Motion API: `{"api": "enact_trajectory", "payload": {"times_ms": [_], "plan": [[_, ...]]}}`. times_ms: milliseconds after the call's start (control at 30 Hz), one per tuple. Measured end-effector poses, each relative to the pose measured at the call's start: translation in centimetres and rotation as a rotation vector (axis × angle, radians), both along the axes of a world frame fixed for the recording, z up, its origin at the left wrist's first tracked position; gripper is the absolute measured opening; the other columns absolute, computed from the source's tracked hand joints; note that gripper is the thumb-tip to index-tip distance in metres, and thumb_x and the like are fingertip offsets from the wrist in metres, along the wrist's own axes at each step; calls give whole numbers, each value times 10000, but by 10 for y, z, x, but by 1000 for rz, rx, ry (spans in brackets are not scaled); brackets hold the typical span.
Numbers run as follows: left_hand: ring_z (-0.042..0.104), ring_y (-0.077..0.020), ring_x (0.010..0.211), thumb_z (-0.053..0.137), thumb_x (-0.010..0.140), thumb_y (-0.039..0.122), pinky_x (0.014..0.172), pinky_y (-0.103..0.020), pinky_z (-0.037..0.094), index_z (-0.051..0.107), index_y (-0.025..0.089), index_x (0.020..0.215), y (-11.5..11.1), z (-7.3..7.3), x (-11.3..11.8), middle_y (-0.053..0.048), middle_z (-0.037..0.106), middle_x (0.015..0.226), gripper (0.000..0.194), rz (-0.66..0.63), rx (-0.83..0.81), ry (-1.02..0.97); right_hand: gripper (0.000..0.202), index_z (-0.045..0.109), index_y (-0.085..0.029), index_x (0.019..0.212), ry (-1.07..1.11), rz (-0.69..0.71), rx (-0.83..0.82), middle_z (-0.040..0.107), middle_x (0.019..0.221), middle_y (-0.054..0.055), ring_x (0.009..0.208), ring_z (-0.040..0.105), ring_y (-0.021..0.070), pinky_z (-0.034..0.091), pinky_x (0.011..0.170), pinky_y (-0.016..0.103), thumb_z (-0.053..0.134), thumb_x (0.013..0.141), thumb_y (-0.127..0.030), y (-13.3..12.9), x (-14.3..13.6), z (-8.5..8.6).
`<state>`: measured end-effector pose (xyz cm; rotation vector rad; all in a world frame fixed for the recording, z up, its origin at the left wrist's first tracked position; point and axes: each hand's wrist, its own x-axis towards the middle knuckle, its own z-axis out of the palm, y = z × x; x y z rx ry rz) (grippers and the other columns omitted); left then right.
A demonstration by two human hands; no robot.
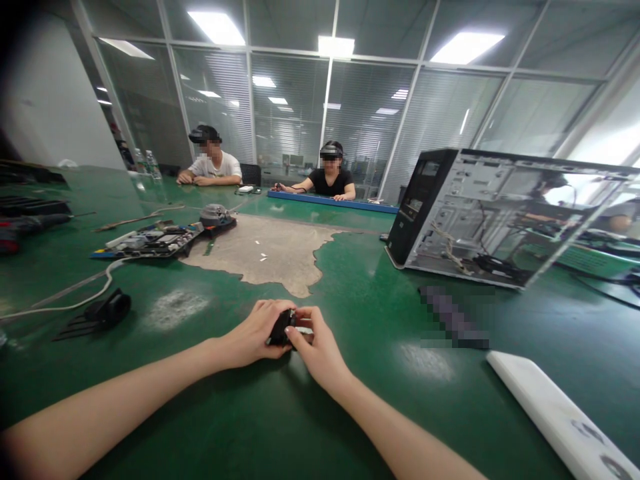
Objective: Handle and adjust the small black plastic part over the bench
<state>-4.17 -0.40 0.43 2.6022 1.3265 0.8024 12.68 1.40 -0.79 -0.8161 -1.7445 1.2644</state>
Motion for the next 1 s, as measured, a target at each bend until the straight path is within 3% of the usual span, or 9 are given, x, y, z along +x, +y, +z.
{"api": "enact_trajectory", "payload": {"times_ms": [167, 367, 600, 833, 1000], "plan": [[459, -236, 965, 599, 685, 231, 848, -371, 317, 303, 212, 1161, 0, 0, 0, -63, 486, 1100, 561, -2, 1, 0, 206, 467, -218, 960, -17, 62, -10, 542, 952, 24, 924, 555, 161, 477, 789, 313, 549, 779, -272, -1, 2, 1], [448, -237, 990, 604, 708, 241, 862, -374, 313, 273, 208, 1177, -1, 1, 1, -68, 474, 1130, 575, -19, 19, 4, 122, 487, -218, 887, 38, 24, 40, 507, 932, 10, 946, 538, 155, 487, 727, 259, 534, 784, -263, -2, 2, 3], [452, -224, 991, 597, 713, 232, 868, -363, 309, 292, 208, 1169, 1, 0, 1, -57, 488, 1091, 550, -23, 25, -3, 250, 462, -215, 990, -8, 22, -55, 522, 968, 34, 881, 546, 156, 500, 707, 294, 553, 760, -259, -1, 0, 3], [458, -232, 987, 596, 715, 255, 864, -371, 307, 286, 206, 1175, 3, -2, 1, -66, 485, 1103, 556, -13, 32, 4, 116, 503, -211, 836, 78, 13, 35, 495, 907, 14, 911, 529, 158, 488, 692, 262, 550, 765, -289, -1, 1, 4], [459, -230, 987, 594, 711, 243, 863, -364, 304, 296, 209, 1166, 3, -3, 1, -61, 491, 1089, 545, -15, 25, -2, 202, 466, -213, 944, 25, 14, -74, 527, 956, 26, 863, 552, 148, 490, 707, 291, 541, 767, -277, 0, 0, 5]]}}
